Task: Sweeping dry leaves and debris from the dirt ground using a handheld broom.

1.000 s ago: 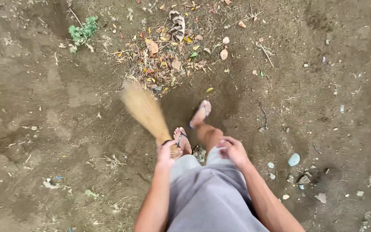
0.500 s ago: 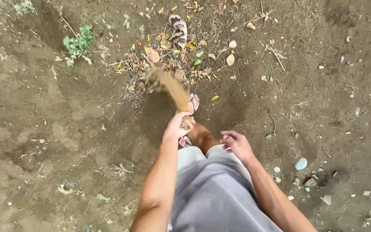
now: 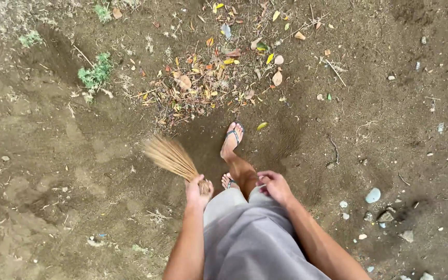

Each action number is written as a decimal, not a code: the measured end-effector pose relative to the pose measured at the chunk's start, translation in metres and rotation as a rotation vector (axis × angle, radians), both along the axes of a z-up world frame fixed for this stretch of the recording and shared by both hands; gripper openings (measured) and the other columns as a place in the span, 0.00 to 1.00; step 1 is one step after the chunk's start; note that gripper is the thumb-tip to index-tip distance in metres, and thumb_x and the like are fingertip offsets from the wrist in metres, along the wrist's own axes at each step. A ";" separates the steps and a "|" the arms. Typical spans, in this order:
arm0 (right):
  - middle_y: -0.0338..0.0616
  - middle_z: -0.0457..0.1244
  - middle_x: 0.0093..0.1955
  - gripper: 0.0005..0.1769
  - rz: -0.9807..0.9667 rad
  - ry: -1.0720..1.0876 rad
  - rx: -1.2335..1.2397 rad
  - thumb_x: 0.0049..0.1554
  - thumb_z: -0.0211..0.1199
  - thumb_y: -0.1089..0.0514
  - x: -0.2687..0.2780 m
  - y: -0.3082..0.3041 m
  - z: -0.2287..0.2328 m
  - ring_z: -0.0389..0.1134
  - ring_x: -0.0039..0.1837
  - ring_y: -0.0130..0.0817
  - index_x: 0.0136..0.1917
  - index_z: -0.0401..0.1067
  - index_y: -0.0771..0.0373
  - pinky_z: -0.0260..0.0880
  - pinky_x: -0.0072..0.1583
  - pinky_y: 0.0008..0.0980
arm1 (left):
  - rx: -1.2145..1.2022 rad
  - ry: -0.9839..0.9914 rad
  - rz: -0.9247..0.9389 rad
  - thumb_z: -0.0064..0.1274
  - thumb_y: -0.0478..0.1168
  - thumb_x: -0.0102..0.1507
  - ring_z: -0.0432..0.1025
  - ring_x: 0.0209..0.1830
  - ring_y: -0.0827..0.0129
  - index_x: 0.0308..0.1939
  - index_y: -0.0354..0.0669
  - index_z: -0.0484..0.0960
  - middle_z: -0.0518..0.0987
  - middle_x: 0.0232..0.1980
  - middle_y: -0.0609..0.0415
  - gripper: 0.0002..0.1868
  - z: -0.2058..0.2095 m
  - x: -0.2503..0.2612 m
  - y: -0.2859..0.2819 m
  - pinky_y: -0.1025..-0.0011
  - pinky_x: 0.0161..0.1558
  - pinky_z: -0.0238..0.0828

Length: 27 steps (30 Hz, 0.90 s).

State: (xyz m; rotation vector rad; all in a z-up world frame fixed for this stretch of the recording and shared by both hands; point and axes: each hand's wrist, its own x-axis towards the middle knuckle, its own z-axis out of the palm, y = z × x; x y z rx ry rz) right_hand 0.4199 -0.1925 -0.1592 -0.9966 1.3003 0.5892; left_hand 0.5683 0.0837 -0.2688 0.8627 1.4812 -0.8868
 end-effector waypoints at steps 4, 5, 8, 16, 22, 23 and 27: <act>0.47 0.71 0.46 0.18 -0.090 -0.005 0.037 0.63 0.54 0.57 -0.004 -0.006 0.015 0.69 0.39 0.30 0.63 0.73 0.65 0.68 0.40 0.28 | -0.097 0.021 -0.065 0.57 0.38 0.61 0.73 0.29 0.60 0.43 0.47 0.69 0.72 0.35 0.49 0.12 -0.042 0.068 -0.071 0.68 0.27 0.74; 0.48 0.71 0.46 0.18 -0.089 0.008 0.026 0.63 0.54 0.57 -0.007 -0.010 0.020 0.69 0.39 0.31 0.64 0.73 0.64 0.70 0.40 0.29 | -0.245 -0.027 -0.180 0.58 0.38 0.61 0.73 0.28 0.60 0.45 0.43 0.70 0.75 0.35 0.48 0.13 -0.045 0.081 -0.098 0.69 0.25 0.73; 0.48 0.71 0.47 0.19 -0.083 0.030 -0.010 0.63 0.54 0.57 -0.011 -0.016 0.030 0.70 0.40 0.31 0.64 0.72 0.64 0.70 0.42 0.28 | -0.438 -0.203 -0.337 0.57 0.33 0.59 0.75 0.27 0.61 0.58 0.52 0.65 0.77 0.37 0.47 0.26 0.058 0.124 -0.166 0.68 0.23 0.70; 0.47 0.71 0.47 0.19 -0.043 0.042 -0.036 0.63 0.53 0.57 0.009 0.008 0.027 0.68 0.40 0.30 0.64 0.73 0.63 0.69 0.43 0.28 | -0.499 -0.503 -0.642 0.53 0.27 0.55 0.72 0.18 0.64 0.80 0.76 0.42 0.77 0.33 0.49 0.58 0.165 0.126 -0.083 0.67 0.16 0.68; 0.44 0.71 0.46 0.19 -0.042 0.037 -0.001 0.63 0.53 0.57 0.048 0.059 0.027 0.70 0.40 0.29 0.63 0.74 0.63 0.68 0.42 0.28 | 0.006 -0.309 -0.469 0.55 0.32 0.57 0.70 0.19 0.61 0.69 0.72 0.57 0.73 0.30 0.50 0.42 0.114 0.124 0.046 0.65 0.18 0.65; 0.45 0.71 0.46 0.18 -0.058 0.028 0.007 0.63 0.53 0.56 0.051 0.070 0.025 0.70 0.40 0.30 0.63 0.74 0.63 0.68 0.41 0.29 | 0.038 -0.209 -0.367 0.55 0.33 0.58 0.71 0.22 0.60 0.63 0.68 0.60 0.73 0.31 0.50 0.34 0.090 0.127 0.070 0.65 0.21 0.67; 0.46 0.71 0.45 0.17 -0.115 0.045 -0.008 0.63 0.54 0.56 0.069 0.107 0.036 0.70 0.39 0.31 0.63 0.74 0.62 0.68 0.40 0.30 | -0.087 0.120 -0.028 0.56 0.38 0.62 0.74 0.30 0.57 0.50 0.46 0.69 0.75 0.34 0.47 0.16 -0.044 0.138 0.122 0.66 0.29 0.76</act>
